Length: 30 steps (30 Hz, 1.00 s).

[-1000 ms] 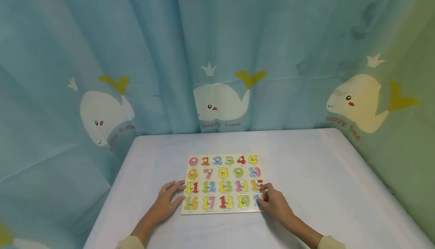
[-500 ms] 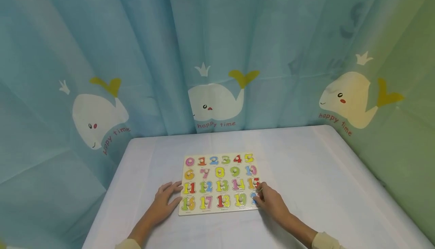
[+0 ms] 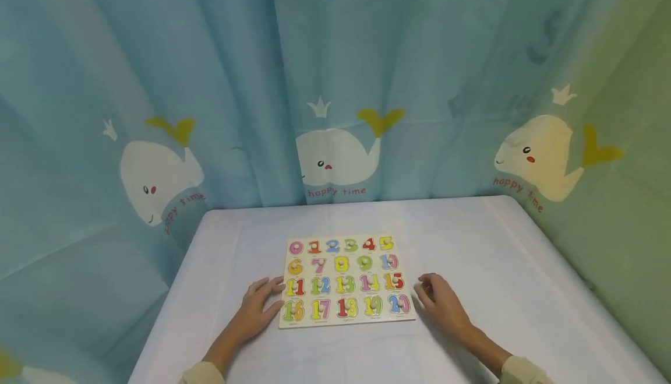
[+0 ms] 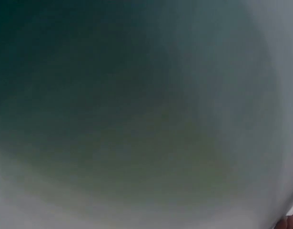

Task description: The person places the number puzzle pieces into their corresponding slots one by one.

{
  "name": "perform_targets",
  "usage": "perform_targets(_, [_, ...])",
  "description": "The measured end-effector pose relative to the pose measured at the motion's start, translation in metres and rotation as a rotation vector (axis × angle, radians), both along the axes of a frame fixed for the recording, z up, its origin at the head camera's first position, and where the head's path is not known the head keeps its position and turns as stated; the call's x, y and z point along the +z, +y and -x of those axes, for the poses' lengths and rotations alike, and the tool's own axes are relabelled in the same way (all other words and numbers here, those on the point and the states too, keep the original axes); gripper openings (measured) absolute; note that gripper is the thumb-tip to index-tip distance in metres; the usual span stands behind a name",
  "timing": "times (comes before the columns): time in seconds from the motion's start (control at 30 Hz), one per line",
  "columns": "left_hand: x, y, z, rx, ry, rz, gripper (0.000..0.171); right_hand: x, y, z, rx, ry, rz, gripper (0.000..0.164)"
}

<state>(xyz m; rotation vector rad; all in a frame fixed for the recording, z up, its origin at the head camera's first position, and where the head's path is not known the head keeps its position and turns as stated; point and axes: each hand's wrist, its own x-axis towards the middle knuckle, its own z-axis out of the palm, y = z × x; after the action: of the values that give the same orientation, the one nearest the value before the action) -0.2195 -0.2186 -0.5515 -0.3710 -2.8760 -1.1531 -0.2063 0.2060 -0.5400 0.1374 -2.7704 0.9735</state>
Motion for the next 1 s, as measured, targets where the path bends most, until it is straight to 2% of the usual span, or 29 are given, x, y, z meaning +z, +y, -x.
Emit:
perform_targets(0.2, [0.003,0.004,0.010,0.020,0.028,0.001,0.032,0.001,0.034,0.021,0.024,0.162,-0.176,0.041])
perform_targets(0.33, [0.001,0.006,0.011,0.091,0.124,0.113,0.034,0.010,0.056,0.035,0.014,0.237,-0.254,0.047])
perform_targets(0.5, [0.001,-0.001,0.011,0.236,0.315,0.322,0.055,0.022,0.080,0.045,-0.041,0.181,-0.266,0.062])
perform_targets(0.63, [0.011,-0.014,0.019,0.290,0.407,0.400,0.065,0.030,0.087,0.049,-0.074,0.130,-0.322,0.073])
perform_targets(0.73, [0.021,-0.023,0.026,0.293,0.415,0.409,0.068,0.035,0.088,0.054,-0.085,0.124,-0.362,0.077])
perform_targets(0.83, [0.029,-0.029,0.031,0.293,0.381,0.419,0.071,0.041,0.085,0.059,-0.088,0.132,-0.366,0.079])
perform_targets(1.0, [0.033,-0.033,0.033,0.283,0.301,0.425,0.072,0.047,0.080,0.064,-0.087,0.112,-0.391,0.082])
